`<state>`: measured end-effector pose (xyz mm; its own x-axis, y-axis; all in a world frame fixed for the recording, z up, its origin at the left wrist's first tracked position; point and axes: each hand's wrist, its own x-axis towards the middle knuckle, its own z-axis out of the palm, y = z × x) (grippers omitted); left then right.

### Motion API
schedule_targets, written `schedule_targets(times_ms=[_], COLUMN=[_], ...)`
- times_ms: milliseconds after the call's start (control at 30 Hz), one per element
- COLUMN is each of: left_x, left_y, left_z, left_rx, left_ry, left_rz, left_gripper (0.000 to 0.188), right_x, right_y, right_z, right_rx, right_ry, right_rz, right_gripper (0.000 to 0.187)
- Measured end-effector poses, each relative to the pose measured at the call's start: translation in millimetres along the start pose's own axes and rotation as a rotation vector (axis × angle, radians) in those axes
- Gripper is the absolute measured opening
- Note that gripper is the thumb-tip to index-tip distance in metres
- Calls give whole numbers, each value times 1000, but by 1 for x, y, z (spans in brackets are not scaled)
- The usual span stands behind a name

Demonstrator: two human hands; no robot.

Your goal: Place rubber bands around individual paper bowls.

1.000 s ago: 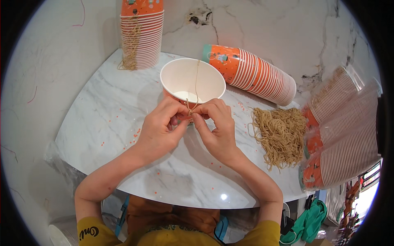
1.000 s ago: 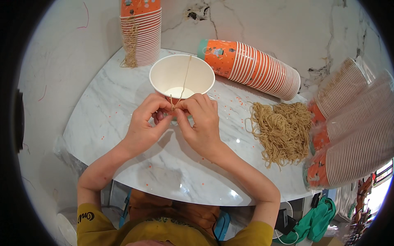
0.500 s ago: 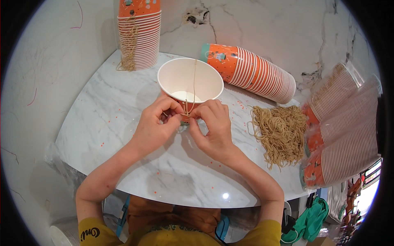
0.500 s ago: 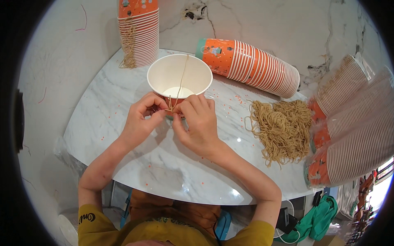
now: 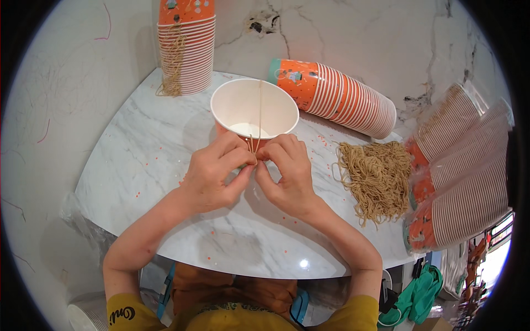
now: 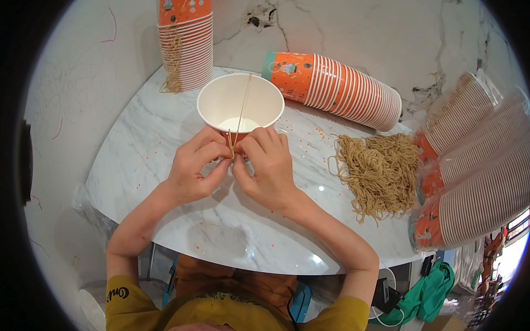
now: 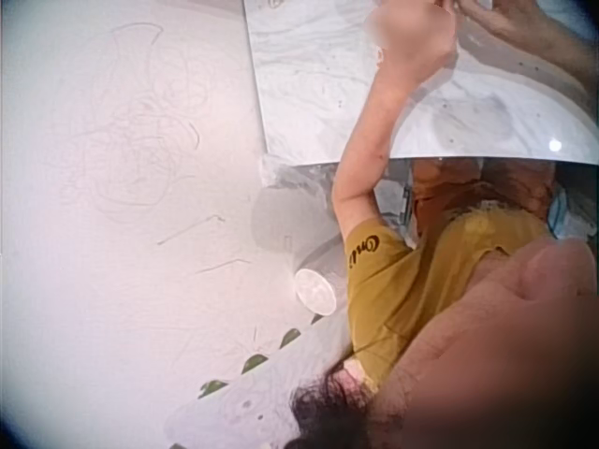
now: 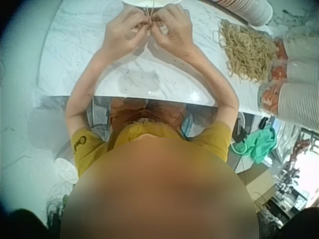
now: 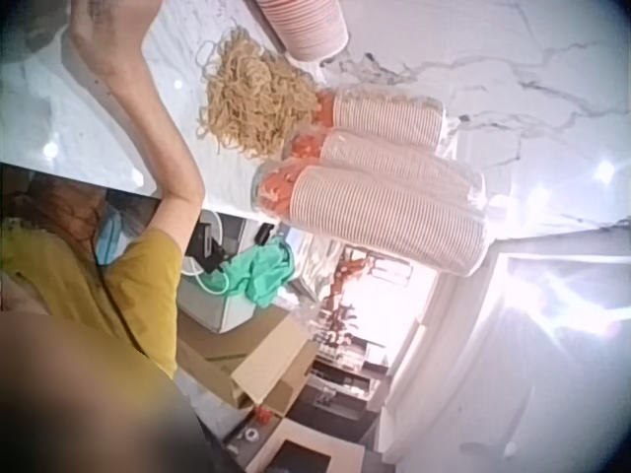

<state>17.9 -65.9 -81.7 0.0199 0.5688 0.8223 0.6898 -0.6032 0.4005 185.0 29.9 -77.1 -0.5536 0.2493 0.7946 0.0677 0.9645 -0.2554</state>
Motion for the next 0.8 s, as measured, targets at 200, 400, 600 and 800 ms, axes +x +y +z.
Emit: schedule_targets(times_ms=[200,400,600,800], left_x=[-3,-2,-2,-3], left_y=[-2,3,3,4], left_z=[-1,-3,-2,3], left_rx=[-132,-324,-306,-203], left_ry=[-14,-19,-13,12], left_rz=[-201,-401,-393,-261], left_gripper=[12,8,9,12], right_x=[-5,-4,0,-4], right_y=[-2,-7,-15,-11], right_z=[1,2,1,7], right_rx=[89,275,240,370], right_ry=[18,22,47,52], right_rz=[122,247,194,303], right_gripper=[16,14,15,12])
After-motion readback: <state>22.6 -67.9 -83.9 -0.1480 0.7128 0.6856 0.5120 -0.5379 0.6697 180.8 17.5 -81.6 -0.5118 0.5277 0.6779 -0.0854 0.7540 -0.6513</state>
